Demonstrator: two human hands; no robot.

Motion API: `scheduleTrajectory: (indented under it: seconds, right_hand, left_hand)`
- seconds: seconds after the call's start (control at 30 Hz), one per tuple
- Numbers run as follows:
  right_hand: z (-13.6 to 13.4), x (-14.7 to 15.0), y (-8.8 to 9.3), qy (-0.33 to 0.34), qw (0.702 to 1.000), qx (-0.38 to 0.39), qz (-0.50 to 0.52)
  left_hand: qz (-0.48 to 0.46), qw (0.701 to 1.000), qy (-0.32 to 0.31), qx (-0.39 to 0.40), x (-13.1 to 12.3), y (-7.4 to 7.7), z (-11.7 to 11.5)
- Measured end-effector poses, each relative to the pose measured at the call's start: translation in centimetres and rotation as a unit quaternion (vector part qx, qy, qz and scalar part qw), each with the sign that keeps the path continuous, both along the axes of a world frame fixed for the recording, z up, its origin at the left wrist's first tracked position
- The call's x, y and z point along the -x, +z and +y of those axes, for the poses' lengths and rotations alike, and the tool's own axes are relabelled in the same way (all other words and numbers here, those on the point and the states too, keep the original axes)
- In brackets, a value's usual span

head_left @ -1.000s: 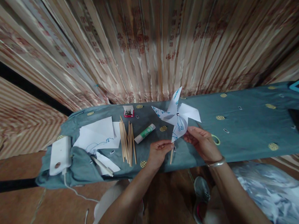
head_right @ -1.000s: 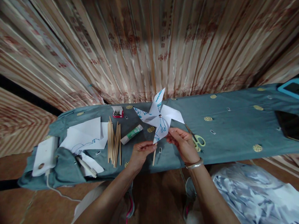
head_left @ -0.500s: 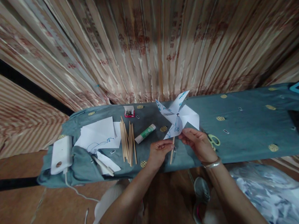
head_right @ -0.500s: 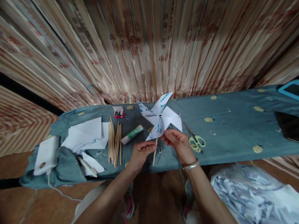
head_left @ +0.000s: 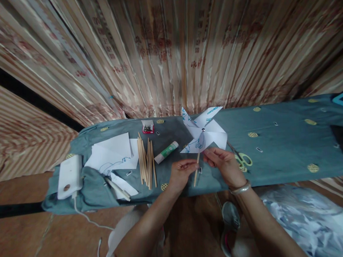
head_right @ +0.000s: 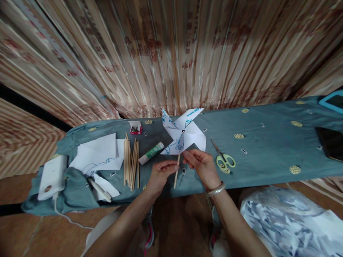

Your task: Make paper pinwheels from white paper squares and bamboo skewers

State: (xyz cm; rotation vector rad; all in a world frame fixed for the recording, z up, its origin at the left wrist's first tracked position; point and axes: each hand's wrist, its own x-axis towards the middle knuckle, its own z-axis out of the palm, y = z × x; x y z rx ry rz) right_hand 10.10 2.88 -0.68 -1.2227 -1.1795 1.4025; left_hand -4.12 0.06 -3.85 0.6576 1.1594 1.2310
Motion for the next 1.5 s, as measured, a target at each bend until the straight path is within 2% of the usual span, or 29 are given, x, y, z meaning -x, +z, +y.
scheduleTrajectory:
  seconds: [0.13, 0.27, 0.47, 0.57, 0.73, 0.9, 1.03, 1.5]
  right_hand:
    - [-0.7, -0.3, 0.7, 0.016, 0.999, -0.011, -0.029]
    - [-0.6, -2.1, 1.5, 0.001, 1.0, -0.024, -0.009]
    - [1.1, -5.7, 1.7, -0.173, 0.978, -0.074, 0.092]
    - [1.8, -6.1, 1.0, -0.213, 0.97, -0.077, 0.091]
    - [2.6, -5.3, 0.4, -0.159, 0.979, -0.015, 0.127]
    - [2.9, -4.8, 0.8, -0.102, 0.985, 0.016, 0.138]
    - [2.9, -4.9, 0.9, -0.113, 0.983, 0.049, 0.139]
    - [2.6, -4.1, 0.4, -0.099, 0.979, 0.073, 0.162]
  left_hand:
    - [0.012, 1.0, 0.013, -0.004, 0.4, 0.1, 0.2]
    - [0.019, 1.0, 0.018, -0.004, 0.7, 0.0, 0.3]
    - [0.016, 1.0, -0.002, 0.007, 0.6, -0.2, 0.1]
    - [0.007, 1.0, -0.018, 0.007, 0.5, -0.3, 0.0]
    - [-0.002, 0.999, -0.043, 0.023, 0.1, -0.2, -0.4]
    - [-0.005, 0.996, -0.082, 0.037, 0.0, -0.3, -0.7]
    - [-0.003, 0.995, -0.086, 0.041, 0.1, -0.5, -0.7]
    - [0.028, 0.997, -0.065, 0.024, 0.4, -0.3, -0.6]
